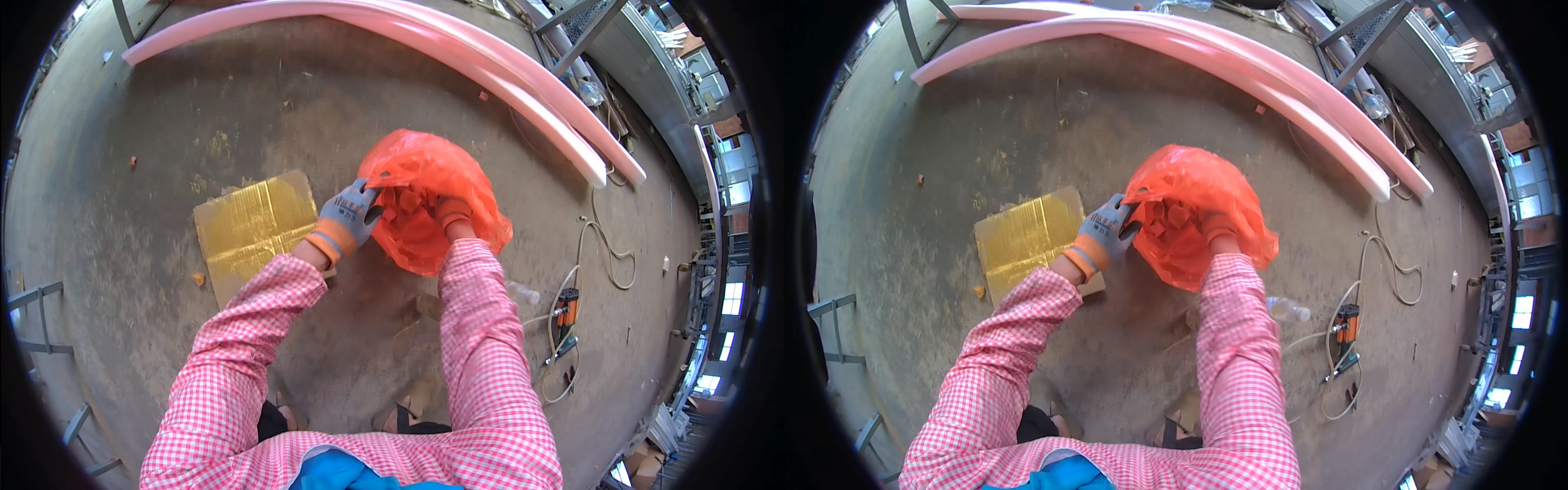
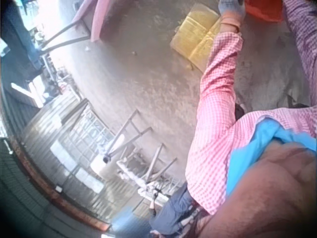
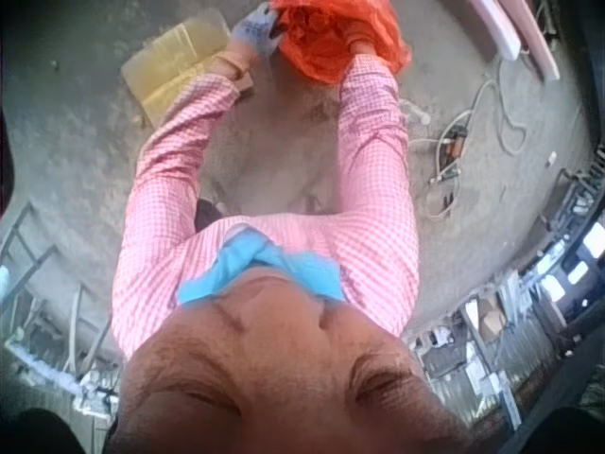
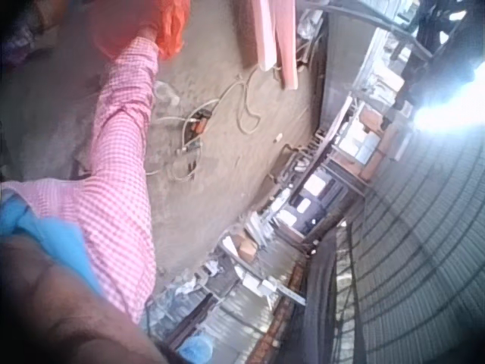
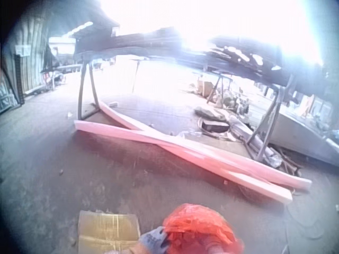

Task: The person applies small pieces of gold leaf to a carved fish relief on a wooden door panel, then puts on gloves and rubs a larger gold-leafed sheet with a sponge. The person walks through a workshop area carrying the sheet and a plastic bag.

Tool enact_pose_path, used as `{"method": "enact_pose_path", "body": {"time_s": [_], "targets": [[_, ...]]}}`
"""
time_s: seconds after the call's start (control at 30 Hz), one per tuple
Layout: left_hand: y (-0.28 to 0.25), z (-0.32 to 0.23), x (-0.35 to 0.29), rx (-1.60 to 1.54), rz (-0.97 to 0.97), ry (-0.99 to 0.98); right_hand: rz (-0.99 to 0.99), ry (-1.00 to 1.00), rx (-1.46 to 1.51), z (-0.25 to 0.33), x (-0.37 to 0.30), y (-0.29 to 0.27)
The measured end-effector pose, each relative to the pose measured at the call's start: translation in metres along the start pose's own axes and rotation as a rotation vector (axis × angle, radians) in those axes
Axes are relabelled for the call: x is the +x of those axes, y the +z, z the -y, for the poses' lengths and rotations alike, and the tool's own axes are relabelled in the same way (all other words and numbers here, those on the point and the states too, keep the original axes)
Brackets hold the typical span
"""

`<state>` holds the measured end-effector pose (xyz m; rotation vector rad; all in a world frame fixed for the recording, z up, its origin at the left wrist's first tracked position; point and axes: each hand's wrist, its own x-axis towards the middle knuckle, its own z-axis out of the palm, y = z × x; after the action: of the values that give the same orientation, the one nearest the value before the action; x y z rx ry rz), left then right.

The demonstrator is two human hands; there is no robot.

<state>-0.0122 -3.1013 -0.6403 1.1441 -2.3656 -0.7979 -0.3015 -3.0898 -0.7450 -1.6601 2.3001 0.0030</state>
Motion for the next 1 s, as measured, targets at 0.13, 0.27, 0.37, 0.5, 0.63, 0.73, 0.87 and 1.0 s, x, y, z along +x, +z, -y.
{"method": "enact_pose_path", "body": {"time_s": [0.13,0.27,0.37,0.5,0.63,0.73,0.87,1.0], "targets": [[0.008,0.0,0.004,-0.064,0.007,0.022,0.072,-0.01,-0.109,-0.003,-0.024,-0.014],[-0.002,-0.005,0.004,-0.028,0.11,0.062,-0.239,-0.172,-0.235,-0.002,-0.023,0.014],[-0.024,-0.008,-0.007,-0.078,0.156,-0.051,-0.302,-0.135,-0.151,-0.007,0.0,0.049],[-0.045,-0.018,-0.022,-0.043,0.131,-0.049,-0.375,-0.146,-0.115,-0.027,0.031,0.089],[-0.044,-0.039,-0.021,0.101,0.029,0.184,-0.487,-0.272,-0.162,-0.023,0.018,0.08],[-0.04,-0.054,-0.014,-0.108,-0.001,0.164,-0.205,-0.151,-0.145,0.011,-0.028,0.03],[-0.041,-0.063,-0.013,-0.255,-0.189,0.337,0.278,-0.036,0.719,0.031,-0.122,-0.067],[-0.044,-0.073,-0.027,-0.825,0.245,-0.148,0.354,-0.102,1.344,0.023,-0.214,-0.131]]}}
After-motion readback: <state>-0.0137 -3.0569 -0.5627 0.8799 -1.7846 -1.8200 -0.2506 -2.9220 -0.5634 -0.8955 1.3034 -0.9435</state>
